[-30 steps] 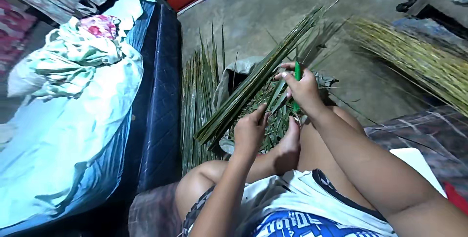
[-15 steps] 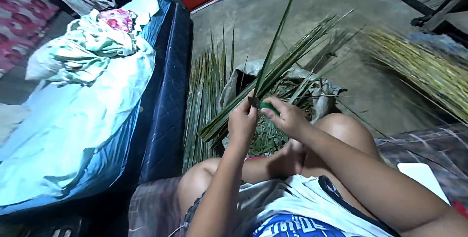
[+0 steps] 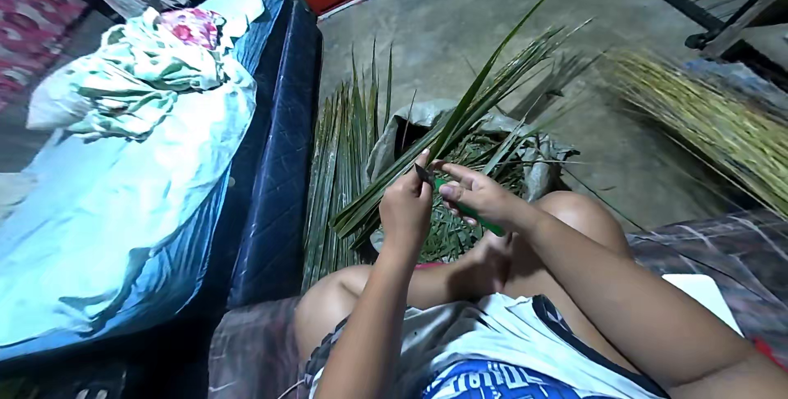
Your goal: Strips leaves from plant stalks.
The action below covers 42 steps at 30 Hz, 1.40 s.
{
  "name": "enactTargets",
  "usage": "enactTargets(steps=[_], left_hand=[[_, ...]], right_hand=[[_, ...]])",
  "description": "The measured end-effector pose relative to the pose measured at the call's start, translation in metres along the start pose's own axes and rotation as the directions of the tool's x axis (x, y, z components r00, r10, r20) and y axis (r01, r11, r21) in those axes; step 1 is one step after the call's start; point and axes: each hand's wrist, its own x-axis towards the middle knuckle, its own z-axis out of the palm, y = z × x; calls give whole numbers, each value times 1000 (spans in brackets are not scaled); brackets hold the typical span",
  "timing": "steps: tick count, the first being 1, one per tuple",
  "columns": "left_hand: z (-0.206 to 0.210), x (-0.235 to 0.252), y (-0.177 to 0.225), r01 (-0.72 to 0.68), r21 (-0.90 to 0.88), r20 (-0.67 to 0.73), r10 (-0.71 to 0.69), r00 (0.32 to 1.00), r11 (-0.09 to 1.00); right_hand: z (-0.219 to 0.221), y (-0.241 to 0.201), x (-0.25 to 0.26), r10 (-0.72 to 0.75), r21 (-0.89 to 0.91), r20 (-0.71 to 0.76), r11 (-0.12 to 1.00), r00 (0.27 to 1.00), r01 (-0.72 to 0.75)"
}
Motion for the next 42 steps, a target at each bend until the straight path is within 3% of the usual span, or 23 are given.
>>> enactTargets(steps=[4, 9, 19, 30, 37, 42], left_hand=[[0, 0, 1, -3, 33, -7, 3, 1000, 999], [-1, -2, 3, 9, 54, 10, -9, 1000, 998], [-1, -9, -3, -105, 89, 22, 103, 994, 990], [-24, -21, -46, -215, 84, 96, 207, 974, 973], [-44, -30, -85, -174, 40, 135, 167, 977, 984], [-60, -34, -111, -8, 23, 166, 4, 986, 1000]], right_hand=[[6, 2, 1, -90, -183, -192, 982, 977, 54], [3, 6, 3, -159, -320, -283, 945, 946, 64], [-15, -2, 4, -216, -205, -402, 968, 890, 142], [-59, -6, -1, -300, -189, -606, 954, 737, 232], [-71, -9, 6, -341, -222, -691, 939, 637, 262], [-72, -8, 6, -374, -280, -717, 927, 589, 248]])
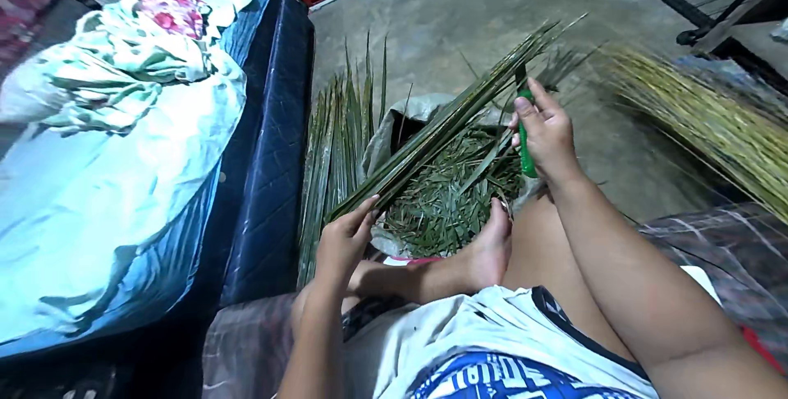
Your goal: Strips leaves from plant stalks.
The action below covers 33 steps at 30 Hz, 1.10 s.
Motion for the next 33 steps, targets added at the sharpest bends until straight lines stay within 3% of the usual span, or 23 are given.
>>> enactTargets(steps=[5, 7, 9, 11, 13, 15, 18, 26, 33], left_hand=[[-9, -6, -23, 202, -29, -9, -202, 979, 979], [-10, -7, -18, 268, -82, 3, -269, 963, 960], [-6, -7, -4, 296, -167, 22, -297, 955, 940], [2, -4, 12, 291, -259, 44, -290, 956, 921], [13, -1, 30, 282, -324, 66, -276, 959, 903], [21, 0, 48, 282, -362, 91, -268, 959, 889], [29, -1, 64, 265, -412, 96, -248, 964, 872], [28, -4, 75, 265, -489, 108, -243, 964, 831], [28, -4, 78, 291, -628, 175, -233, 957, 722]], right_hand=[[-3, 1, 1, -18, 3, -69, 1000, 997, 18], [-2, -1, -4, -37, -72, 35, 997, 999, 40], [7, -6, -19, 31, -149, 256, 989, 966, 8], [26, -11, -36, 155, -163, 479, 983, 864, -87], [44, -14, -56, 266, -188, 652, 964, 710, -189], [56, -17, -72, 314, -198, 745, 946, 588, -255], [65, -16, -85, 323, -150, 809, 921, 491, -359], [63, -17, -86, 335, -102, 796, 895, 503, -435], [61, -16, -84, 302, -93, 754, 929, 584, -359]])
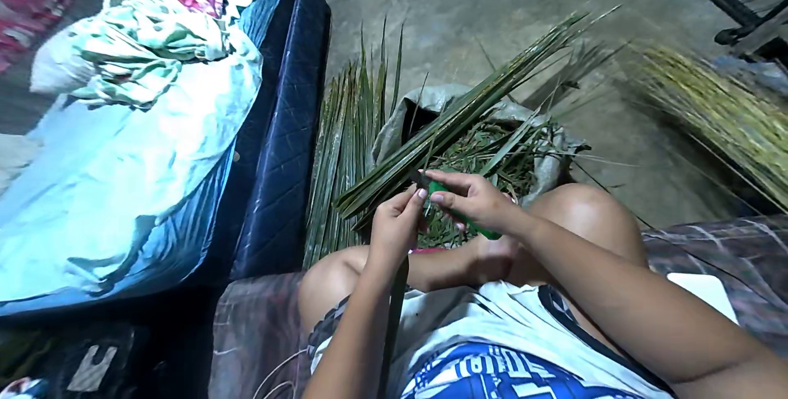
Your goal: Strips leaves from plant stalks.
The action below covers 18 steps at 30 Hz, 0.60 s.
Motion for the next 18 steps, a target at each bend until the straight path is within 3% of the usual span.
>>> enactTargets(steps=[5, 11, 15, 18], left_hand=[[-3, -1, -2, 38, -103, 71, -30, 997, 994], [-5, -12, -11, 52, -142, 149, -30, 988, 989], [-9, -21, -20, 74, -116, 152, -55, 987, 990], [-13, -27, -29, 81, -89, 144, -68, 987, 993]], right_hand=[[-8, -1, 0, -53, -8, -34, 999, 998, 52], [-36, -6, 2, -149, -55, -198, 989, 969, 141], [-62, -9, -1, -223, -96, -341, 975, 913, 202], [-80, -11, -2, -280, -121, -499, 960, 820, 254]])
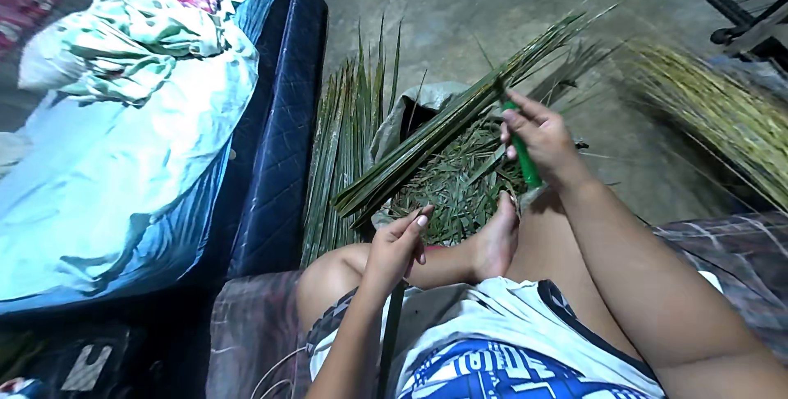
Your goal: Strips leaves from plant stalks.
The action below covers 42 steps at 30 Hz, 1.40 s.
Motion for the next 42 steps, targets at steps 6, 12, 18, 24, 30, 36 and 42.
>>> enactTargets(steps=[6, 12, 18, 24, 30, 36, 42], left_hand=[[-6, -1, -11, 0, 137, -140, 19, 990, 991], [-2, 17, -12, -5, 480, -364, 204, 909, 877], [17, 21, -2, -57, 646, -320, 337, 885, 762], [25, 22, -10, -138, 705, -314, 481, 819, 696], [27, 25, -18, -165, 747, -297, 545, 784, 644], [28, 25, -17, -165, 782, -287, 583, 760, 601], [28, 21, -17, -173, 812, -255, 605, 754, 558]], right_hand=[[-31, 4, 20, -128, -9, -533, 989, 836, 145], [12, -3, -15, -134, -107, -254, 988, 958, 110], [83, -1, -48, 335, -169, 580, 941, 742, -293], [89, 6, -48, 380, -65, 610, 899, 696, -434], [88, 6, -50, 437, -42, 593, 855, 676, -516], [92, 7, -50, 421, -22, 525, 876, 740, -483], [85, 3, -43, 420, -55, 410, 897, 810, -438]])
